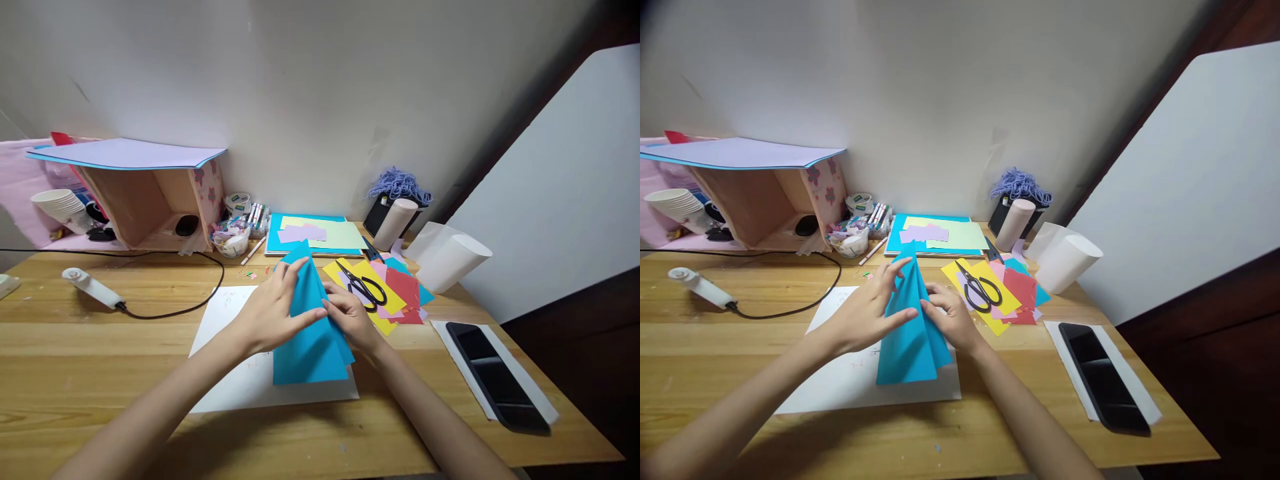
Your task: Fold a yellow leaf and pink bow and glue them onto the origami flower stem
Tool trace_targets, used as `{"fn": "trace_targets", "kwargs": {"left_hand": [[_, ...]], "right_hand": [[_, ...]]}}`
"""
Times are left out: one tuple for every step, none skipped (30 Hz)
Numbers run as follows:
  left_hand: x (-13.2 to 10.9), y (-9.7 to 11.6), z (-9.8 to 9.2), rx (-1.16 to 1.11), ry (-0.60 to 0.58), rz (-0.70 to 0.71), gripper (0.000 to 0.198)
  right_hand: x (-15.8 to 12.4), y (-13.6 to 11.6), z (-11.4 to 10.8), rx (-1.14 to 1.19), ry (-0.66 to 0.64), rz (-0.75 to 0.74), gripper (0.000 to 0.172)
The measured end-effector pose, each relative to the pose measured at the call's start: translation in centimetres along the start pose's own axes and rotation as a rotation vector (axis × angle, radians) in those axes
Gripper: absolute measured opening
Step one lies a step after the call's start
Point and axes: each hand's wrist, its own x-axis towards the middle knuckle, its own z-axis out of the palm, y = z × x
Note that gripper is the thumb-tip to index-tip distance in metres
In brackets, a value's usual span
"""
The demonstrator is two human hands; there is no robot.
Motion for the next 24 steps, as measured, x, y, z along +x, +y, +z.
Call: {"fn": "trace_targets", "kwargs": {"left_hand": [[-0.1,0.0,0.3,-0.053,0.042,-0.066,0.073],[-0.3,-0.1,0.6,-0.103,0.074,-0.120,0.072],[-0.3,-0.1,0.7,-0.150,0.096,-0.166,0.071],[-0.4,-0.1,0.8,-0.195,0.105,-0.213,0.071],[-0.4,-0.1,0.7,-0.239,0.099,-0.261,0.071],[-0.4,0.0,0.5,-0.281,0.087,-0.306,0.071],[-0.4,0.0,0.3,-0.318,0.077,-0.347,0.070],[-0.4,0.1,0.0,-0.350,0.067,-0.382,0.068],[-0.4,0.0,-0.3,-0.375,0.060,-0.410,0.065],[-0.5,-0.2,-0.7,-0.391,0.058,-0.437,0.063],[-0.6,-0.6,-1.0,-0.394,0.058,-0.465,0.061],[-0.7,-1.1,-1.5,-0.383,0.063,-0.495,0.059],[-1.0,-1.9,-1.9,-0.359,0.068,-0.524,0.058],[-1.3,-2.8,-2.3,-0.308,0.075,-0.539,0.057],[-1.7,-3.9,-2.7,-0.254,0.094,-0.533,0.057],[-2.2,-5.0,-3.1,-0.210,0.097,-0.531,0.059],[-2.7,-6.2,-3.4,-0.163,0.080,-0.538,0.062],[-3.3,-7.4,-3.5,-0.113,0.058,-0.545,0.064],[-4.0,-8.4,-3.6,-0.078,0.028,-0.555,0.065],[-4.7,-9.3,-3.6,-0.057,-0.002,-0.570,0.064],[-5.3,-10.0,-3.5,-0.037,-0.042,-0.591,0.062],[-5.8,-10.5,-3.3,-0.004,-0.080,-0.620,0.059],[-6.2,-10.7,-3.0,0.047,-0.101,-0.648,0.055],[-6.5,-10.7,-2.6,0.123,-0.095,-0.668,0.050]], "right_hand": [[0.1,-0.2,0.2,-0.021,0.007,-0.008,0.033],[0.2,-0.5,0.5,-0.039,0.018,-0.014,0.033],[0.3,-0.7,0.7,-0.054,0.026,-0.019,0.033],[0.3,-0.9,0.8,-0.066,0.032,-0.022,0.034],[0.4,-1.1,1.0,-0.076,0.033,-0.025,0.033],[0.4,-1.2,1.1,-0.084,0.028,-0.028,0.032],[0.4,-1.3,1.2,-0.092,0.022,-0.033,0.032],[0.4,-1.4,1.3,-0.100,0.019,-0.036,0.031],[0.4,-1.4,1.3,-0.107,0.014,-0.032,0.030],[0.4,-1.4,1.3,-0.111,0.014,-0.023,0.029],[0.3,-1.2,1.2,-0.108,0.016,-0.007,0.029],[0.2,-1.0,1.0,-0.099,0.028,0.014,0.030],[0.1,-0.7,0.7,-0.083,0.042,0.043,0.031],[0.0,-0.4,0.2,-0.059,0.048,0.085,0.032],[-0.1,-0.1,-0.5,-0.036,0.044,0.137,0.033],[-0.3,0.3,-1.3,-0.017,0.024,0.204,0.033],[-0.5,0.6,-2.2,-0.004,-0.024,0.285,0.033],[-0.8,0.9,-3.1,-0.015,-0.080,0.371,0.034],[-1.0,1.1,-3.9,-0.039,-0.127,0.464,0.034],[-1.2,1.4,-4.7,-0.047,-0.196,0.552,0.035],[-1.4,1.7,-5.3,-0.042,-0.265,0.633,0.035],[-1.5,2.0,-5.8,-0.017,-0.306,0.704,0.036],[-1.5,2.3,-6.0,0.027,-0.325,0.759,0.037],[-1.5,2.6,-6.1,0.068,-0.325,0.798,0.037]]}}
